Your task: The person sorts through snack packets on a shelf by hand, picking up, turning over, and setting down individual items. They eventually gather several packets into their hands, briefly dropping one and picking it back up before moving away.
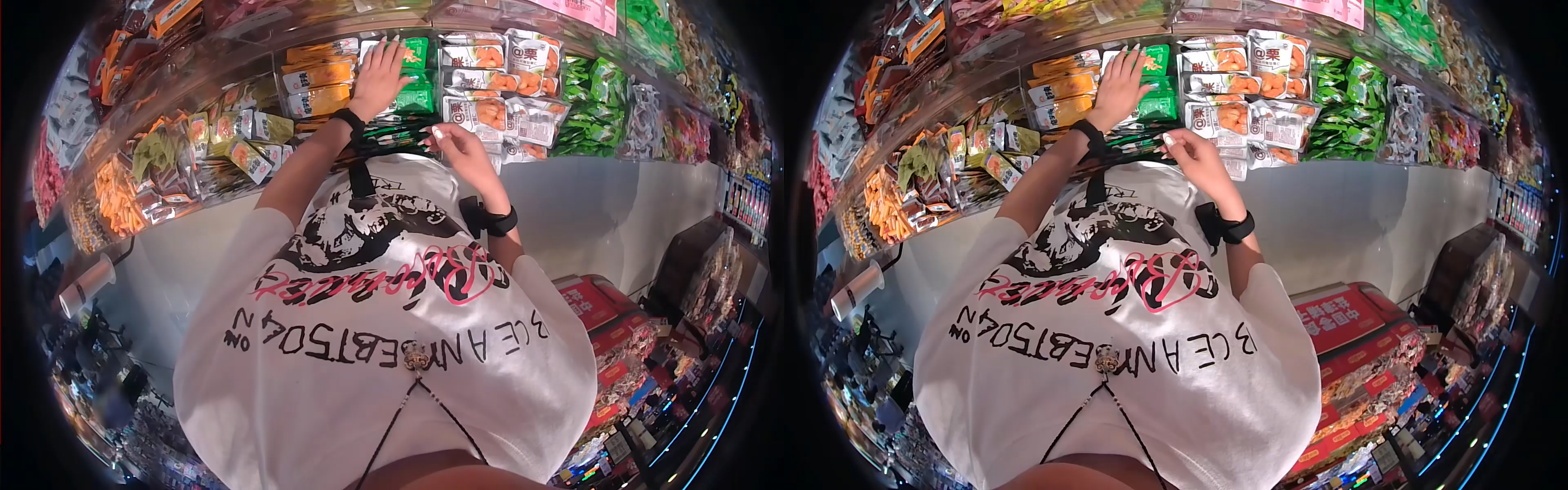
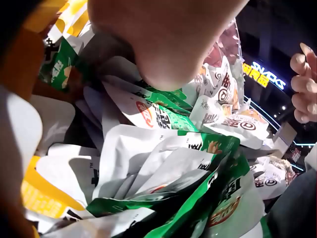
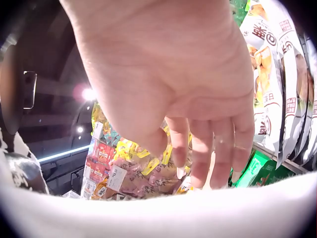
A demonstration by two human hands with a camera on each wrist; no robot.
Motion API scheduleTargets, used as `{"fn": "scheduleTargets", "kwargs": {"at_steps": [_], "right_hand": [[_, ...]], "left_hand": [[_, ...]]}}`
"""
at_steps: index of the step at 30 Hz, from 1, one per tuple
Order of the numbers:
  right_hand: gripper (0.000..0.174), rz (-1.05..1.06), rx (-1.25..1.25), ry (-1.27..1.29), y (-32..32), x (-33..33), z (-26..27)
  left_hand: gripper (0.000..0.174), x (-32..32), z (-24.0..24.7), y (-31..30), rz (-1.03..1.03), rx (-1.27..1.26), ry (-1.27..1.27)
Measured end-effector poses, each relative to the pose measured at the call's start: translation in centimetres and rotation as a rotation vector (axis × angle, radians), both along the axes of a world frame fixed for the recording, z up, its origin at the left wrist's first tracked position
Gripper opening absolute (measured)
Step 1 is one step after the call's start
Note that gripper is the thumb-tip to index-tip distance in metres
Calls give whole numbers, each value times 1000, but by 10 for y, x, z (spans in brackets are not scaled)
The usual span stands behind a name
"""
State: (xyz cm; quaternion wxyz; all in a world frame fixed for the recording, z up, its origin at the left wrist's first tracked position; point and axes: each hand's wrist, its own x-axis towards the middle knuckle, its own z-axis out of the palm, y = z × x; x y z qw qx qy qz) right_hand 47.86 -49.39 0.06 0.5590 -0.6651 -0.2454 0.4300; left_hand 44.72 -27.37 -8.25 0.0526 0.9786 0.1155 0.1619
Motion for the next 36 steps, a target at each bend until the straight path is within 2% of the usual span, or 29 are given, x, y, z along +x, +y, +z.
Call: {"fn": "scheduleTargets", "kwargs": {"at_steps": [5, 11, 13, 14, 16, 21, 23, 26, 30, 32, 33, 35, 36], "right_hand": [[20, -4, 14, -18, -2, 1, -1], [20, -2, -24, -13, -4, 4, -7], [20, -10, 7, -6, -3, 3, -7], [20, -13, 7, -10, -3, 3, -7], [21, -5, 18, -13, -4, 2, -8], [21, 2, 21, -12, -3, 2, -6], [21, -2, 31, -13, -3, 0, -6], [21, -15, 29, -6, -2, 0, -8], [22, -15, 3, -32, -4, -1, -9], [22, -2, -13, -48, -5, -1, -7], [22, -3, -4, -42, -4, -1, -7], [22, 5, 8, -38, -3, -1, -7], [22, -3, 16, -19, -2, -1, -9]], "left_hand": [[66, -10, 14, -5, 18, -53, -53], [61, -27, 25, -5, -69, -84, -71], [48, -25, 27, -3, -32, -197, -135], [48, -22, 27, 0, -36, -196, -140], [29, -15, 21, 9, -58, -128, -75], [18, -6, 7, 23, -179, -1, -44], [14, -6, 10, 28, -292, 79, -47], [12, -7, 24, 35, -271, 114, -106], [13, -14, 49, 37, -166, 14, -114], [28, -20, 57, 40, -111, -35, -253], [28, -23, 56, 36, -109, -34, -252], [52, -28, 47, 25, -203, 87, -30], [52, -32, 37, 22, -198, 91, -33]]}}
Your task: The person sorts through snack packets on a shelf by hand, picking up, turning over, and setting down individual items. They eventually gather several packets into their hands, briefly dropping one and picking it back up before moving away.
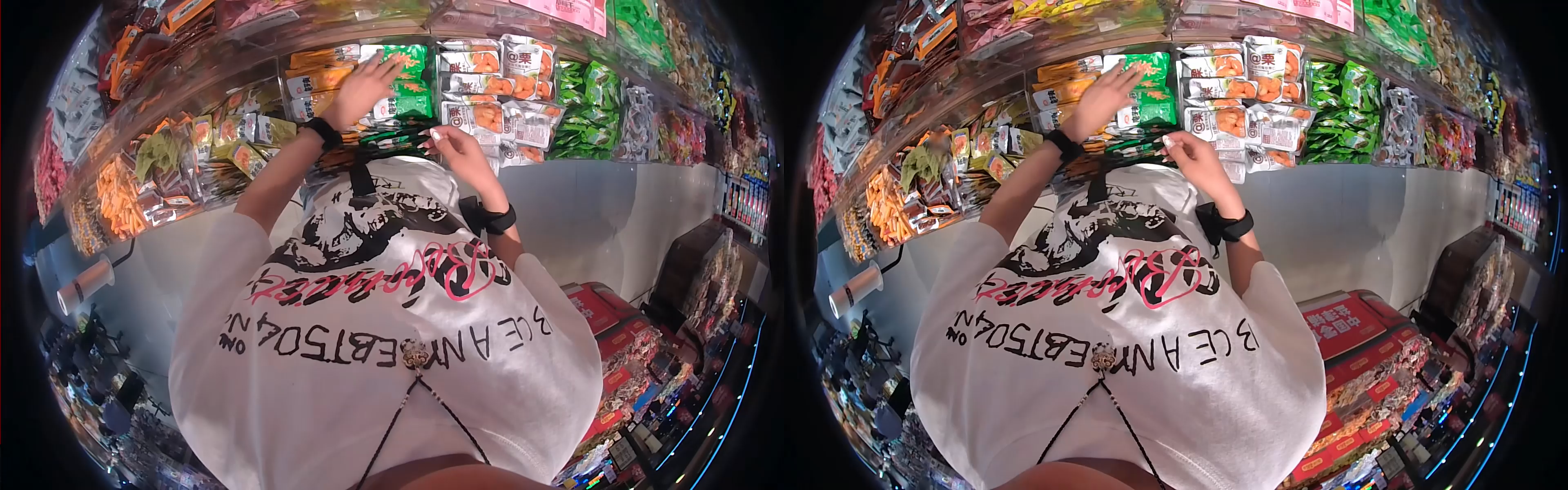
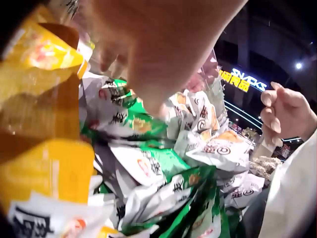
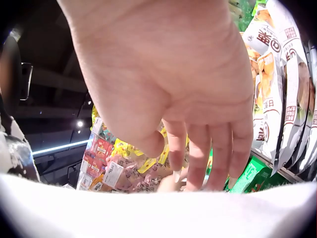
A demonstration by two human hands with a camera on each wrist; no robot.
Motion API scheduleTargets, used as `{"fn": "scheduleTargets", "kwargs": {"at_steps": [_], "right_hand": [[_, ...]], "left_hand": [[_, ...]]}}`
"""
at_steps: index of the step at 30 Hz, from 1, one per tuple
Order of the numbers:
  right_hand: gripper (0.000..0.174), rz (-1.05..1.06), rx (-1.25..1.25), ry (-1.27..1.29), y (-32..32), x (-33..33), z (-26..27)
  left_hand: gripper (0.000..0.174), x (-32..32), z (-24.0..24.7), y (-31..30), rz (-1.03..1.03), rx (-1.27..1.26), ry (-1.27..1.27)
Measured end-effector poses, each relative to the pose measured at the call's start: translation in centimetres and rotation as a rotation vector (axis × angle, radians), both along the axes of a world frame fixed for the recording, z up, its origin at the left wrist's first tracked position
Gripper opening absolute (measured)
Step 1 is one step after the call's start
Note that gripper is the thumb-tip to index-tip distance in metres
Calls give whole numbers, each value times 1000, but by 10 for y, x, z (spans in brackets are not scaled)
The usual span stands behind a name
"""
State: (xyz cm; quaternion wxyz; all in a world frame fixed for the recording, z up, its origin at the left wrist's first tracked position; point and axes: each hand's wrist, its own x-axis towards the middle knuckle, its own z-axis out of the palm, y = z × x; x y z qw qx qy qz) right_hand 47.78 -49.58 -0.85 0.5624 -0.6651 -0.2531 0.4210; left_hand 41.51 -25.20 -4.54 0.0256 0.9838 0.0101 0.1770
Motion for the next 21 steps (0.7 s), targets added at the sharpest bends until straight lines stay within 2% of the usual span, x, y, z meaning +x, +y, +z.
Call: {"fn": "scheduleTargets", "kwargs": {"at_steps": [2, 3, 5, 6, 7, 9, 10, 12, 17, 19, 21], "right_hand": [[22, -9, 9, 16, 2, 1, 1], [22, -10, 16, 10, 1, 1, 3], [22, -15, 17, 6, -2, -2, 4], [22, -6, 13, -4, -2, -2, 3], [22, 5, 10, -15, -2, -1, 3], [22, 2, 3, -12, -2, -1, 4], [22, -3, -5, -7, -2, -1, 6], [22, -4, -1, -1, -2, -2, 9], [22, -9, -6, -22, -3, 0, 6], [25, 49, -56, -22, -5, 1, 8], [23, 8, -23, -19, -4, -2, 9]], "left_hand": [[64, -5, -20, -6, -87, -55, 115], [64, -5, -18, -7, -88, -56, 115], [69, -4, -15, -10, -116, -223, 204], [59, -3, -13, -11, -141, -196, 100], [59, -2, -10, -11, -140, -197, 98], [44, 1, -7, -11, -36, -254, 95], [44, 4, -9, -11, -36, -254, 95], [29, 12, -15, -9, -77, -201, 54], [22, 26, -24, -6, -72, -136, 30], [21, 28, -25, -2, -81, -107, 36], [18, 28, -20, 1, -104, -26, 70]]}}
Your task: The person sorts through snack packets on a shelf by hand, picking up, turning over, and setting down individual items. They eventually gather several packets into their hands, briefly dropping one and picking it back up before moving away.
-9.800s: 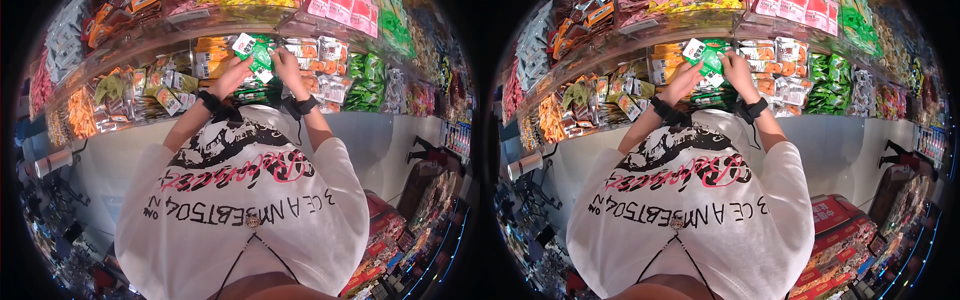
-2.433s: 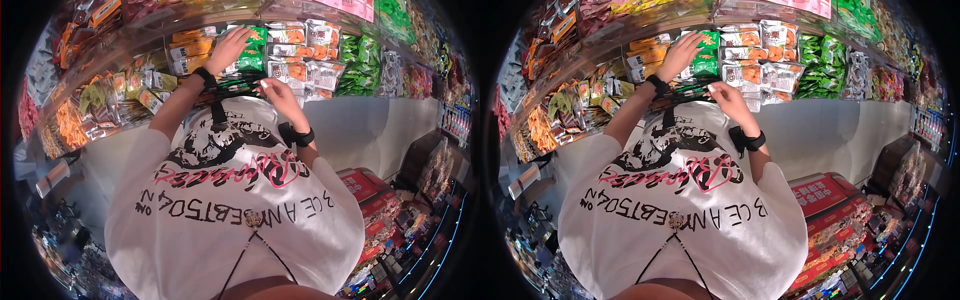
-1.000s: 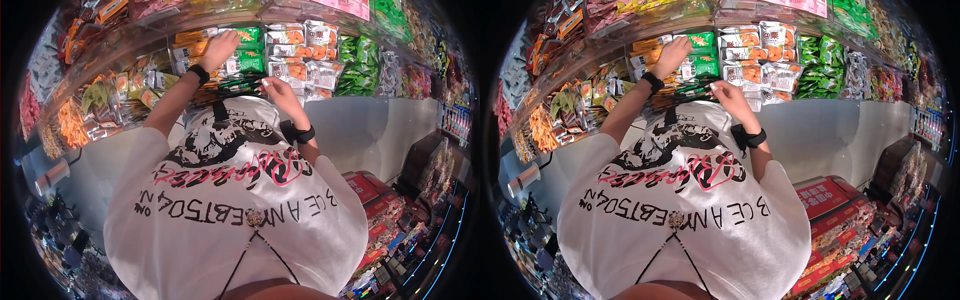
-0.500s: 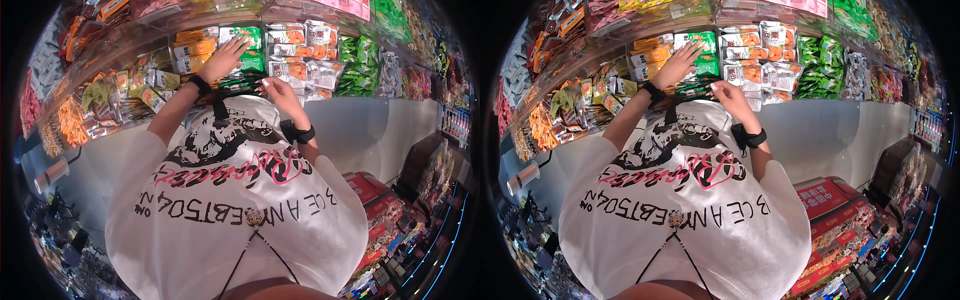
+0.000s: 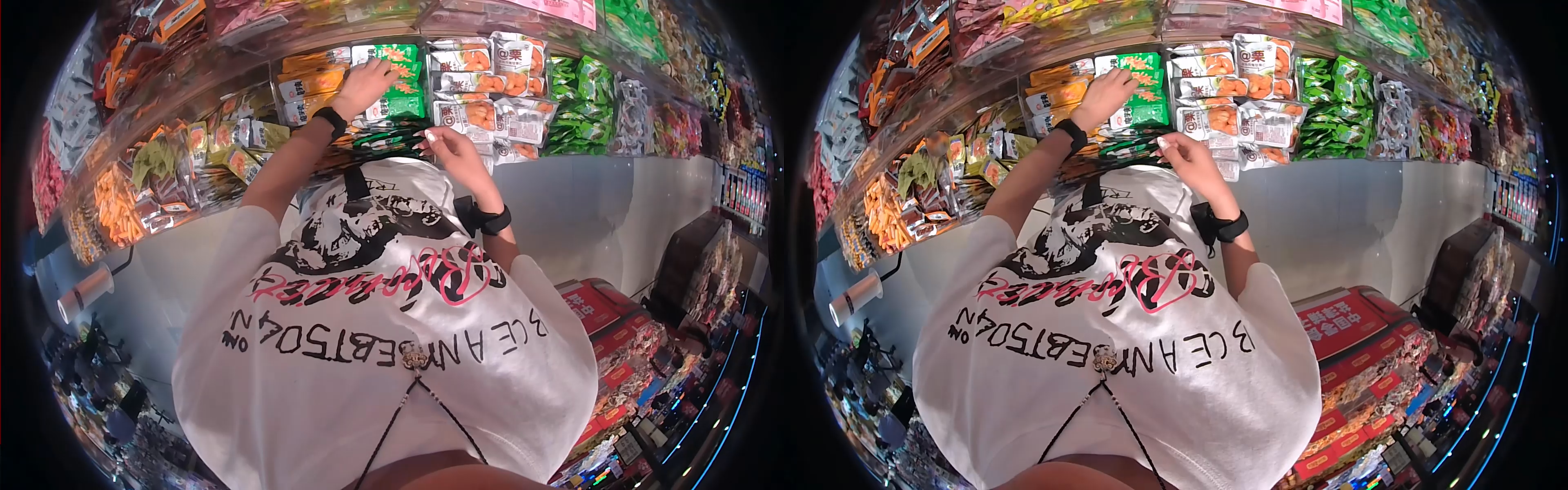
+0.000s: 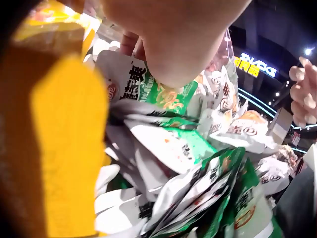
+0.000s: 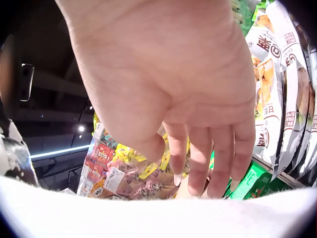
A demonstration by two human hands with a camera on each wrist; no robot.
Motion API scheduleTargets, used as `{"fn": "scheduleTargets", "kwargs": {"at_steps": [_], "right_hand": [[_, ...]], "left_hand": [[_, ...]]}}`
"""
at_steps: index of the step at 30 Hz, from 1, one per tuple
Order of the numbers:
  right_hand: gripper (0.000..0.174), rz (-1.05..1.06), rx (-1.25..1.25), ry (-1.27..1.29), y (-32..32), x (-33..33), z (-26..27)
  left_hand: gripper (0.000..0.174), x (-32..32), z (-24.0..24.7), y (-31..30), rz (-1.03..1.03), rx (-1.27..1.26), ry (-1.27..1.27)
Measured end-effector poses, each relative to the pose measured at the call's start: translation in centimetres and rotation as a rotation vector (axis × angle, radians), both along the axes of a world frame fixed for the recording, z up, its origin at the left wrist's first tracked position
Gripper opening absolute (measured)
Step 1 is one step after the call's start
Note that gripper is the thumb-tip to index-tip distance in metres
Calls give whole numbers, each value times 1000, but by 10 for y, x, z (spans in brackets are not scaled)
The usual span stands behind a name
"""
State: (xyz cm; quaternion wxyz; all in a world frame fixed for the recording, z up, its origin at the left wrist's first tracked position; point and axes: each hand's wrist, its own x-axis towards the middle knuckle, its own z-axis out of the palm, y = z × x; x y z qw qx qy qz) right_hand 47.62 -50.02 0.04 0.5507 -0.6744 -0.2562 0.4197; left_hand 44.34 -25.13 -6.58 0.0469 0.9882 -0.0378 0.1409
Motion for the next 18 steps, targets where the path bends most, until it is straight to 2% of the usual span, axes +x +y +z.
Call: {"fn": "scheduleTargets", "kwargs": {"at_steps": [1, 3, 4, 6, 7, 8, 10, 11, 12, 14, 15, 16, 18], "right_hand": [[21, -40, 34, 4, 0, -1, 0], [21, -38, 23, -6, -2, 1, -6], [21, -31, 11, -17, -2, 1, -8], [21, -33, 4, 18, -3, 1, -8], [21, -32, -2, 43, -2, 2, -7], [21, -29, -1, 45, -1, 3, -8], [21, -24, 2, 16, -2, 3, -8], [21, -24, 1, 16, -1, 3, -8], [21, -27, 11, 15, -1, 2, -9], [21, -34, 20, 11, -2, 3, -8], [21, -27, 6, 7, -2, 3, -7], [21, -20, -7, 3, -2, 3, -7], [21, -20, -2, 10, -1, 3, -8]], "left_hand": [[18, 0, 6, 0, -4, 1, 2], [18, -3, 23, 0, -30, -232, -204], [18, -6, 35, 0, -33, -231, -197], [23, -11, 53, -1, 227, -506, 28], [29, -11, 48, 5, 217, -672, 18], [29, -8, 41, 11, 221, -671, 19], [31, -5, 43, 15, 208, -1187, 179], [31, -5, 46, 19, 237, -1212, 342], [31, -2, 31, 21, 235, -1212, 341], [37, 5, -12, 28, 42, -1012, 202], [36, 5, 1, 25, 6, -1079, 344], [36, 6, 6, 22, 5, -1079, 344], [34, 8, 14, 17, -15, -909, 287]]}}
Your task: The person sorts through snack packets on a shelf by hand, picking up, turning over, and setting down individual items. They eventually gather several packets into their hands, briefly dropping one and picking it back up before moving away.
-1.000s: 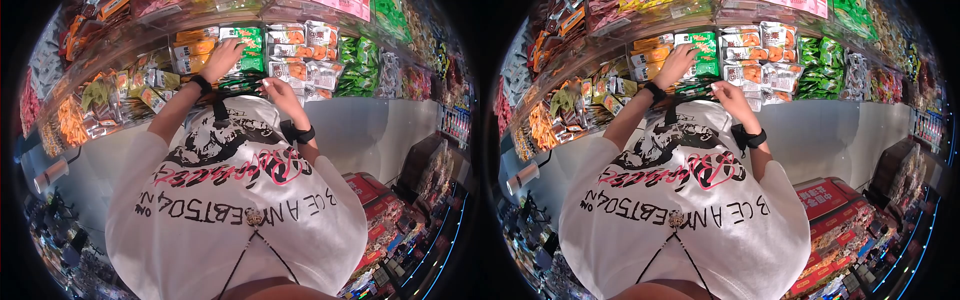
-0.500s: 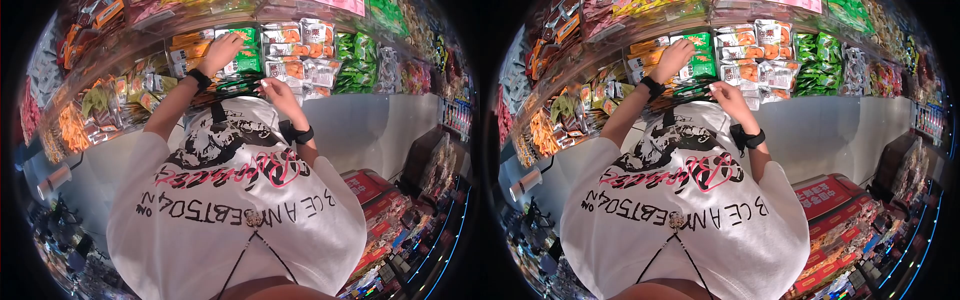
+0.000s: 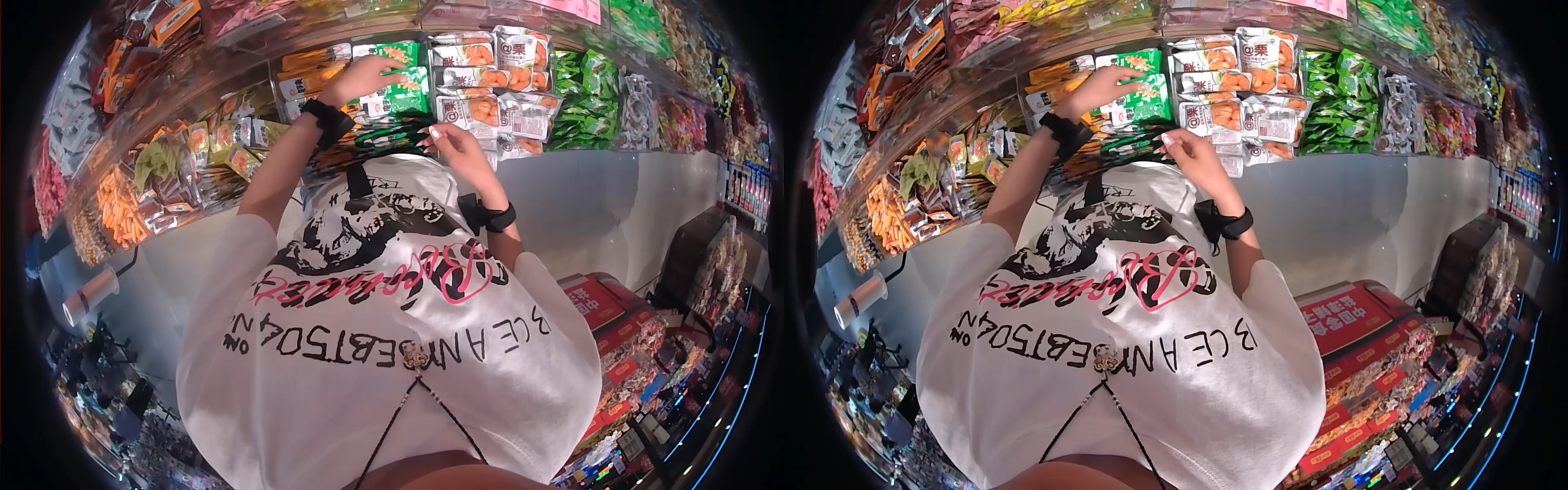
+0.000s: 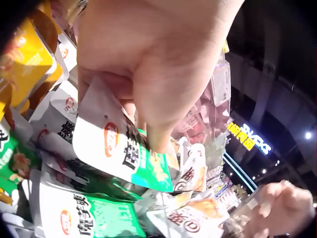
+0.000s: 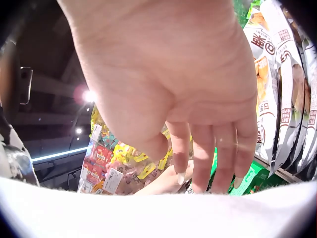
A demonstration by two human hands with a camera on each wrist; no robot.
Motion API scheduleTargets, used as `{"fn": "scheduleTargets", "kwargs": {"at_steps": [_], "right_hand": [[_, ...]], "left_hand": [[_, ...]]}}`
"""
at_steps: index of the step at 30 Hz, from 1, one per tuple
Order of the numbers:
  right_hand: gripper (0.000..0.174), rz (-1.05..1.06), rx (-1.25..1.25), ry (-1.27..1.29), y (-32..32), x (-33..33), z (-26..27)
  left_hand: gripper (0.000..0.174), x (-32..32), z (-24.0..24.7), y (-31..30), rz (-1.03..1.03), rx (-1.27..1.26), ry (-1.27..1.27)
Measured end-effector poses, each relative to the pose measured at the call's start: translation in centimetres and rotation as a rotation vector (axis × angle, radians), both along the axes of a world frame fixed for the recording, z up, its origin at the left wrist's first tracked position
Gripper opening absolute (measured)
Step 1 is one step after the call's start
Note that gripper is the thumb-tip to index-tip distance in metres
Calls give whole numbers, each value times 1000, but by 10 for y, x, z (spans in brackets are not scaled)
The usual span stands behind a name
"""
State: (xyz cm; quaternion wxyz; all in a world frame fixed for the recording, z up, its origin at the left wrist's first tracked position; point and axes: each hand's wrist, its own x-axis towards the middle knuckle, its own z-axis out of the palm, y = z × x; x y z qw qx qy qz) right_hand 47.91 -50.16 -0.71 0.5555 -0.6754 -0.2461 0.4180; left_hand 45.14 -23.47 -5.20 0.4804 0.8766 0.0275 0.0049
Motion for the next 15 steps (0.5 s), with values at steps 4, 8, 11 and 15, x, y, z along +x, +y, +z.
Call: {"fn": "scheduleTargets", "kwargs": {"at_steps": [4, 8, 11, 15], "right_hand": [[21, 1, 9, 34, 0, 0, -1], [21, -13, 0, 8, -2, -1, -3], [21, -6, -1, 10, -2, 0, -3], [20, -10, 7, 19, 1, 0, 0]], "left_hand": [[44, 4, -8, -5, 51, 367, -47], [47, 3, 4, -9, 201, 460, -67], [49, 4, -3, -4, 122, 537, -115], [51, 2, 1, -8, 183, 716, -255]]}}
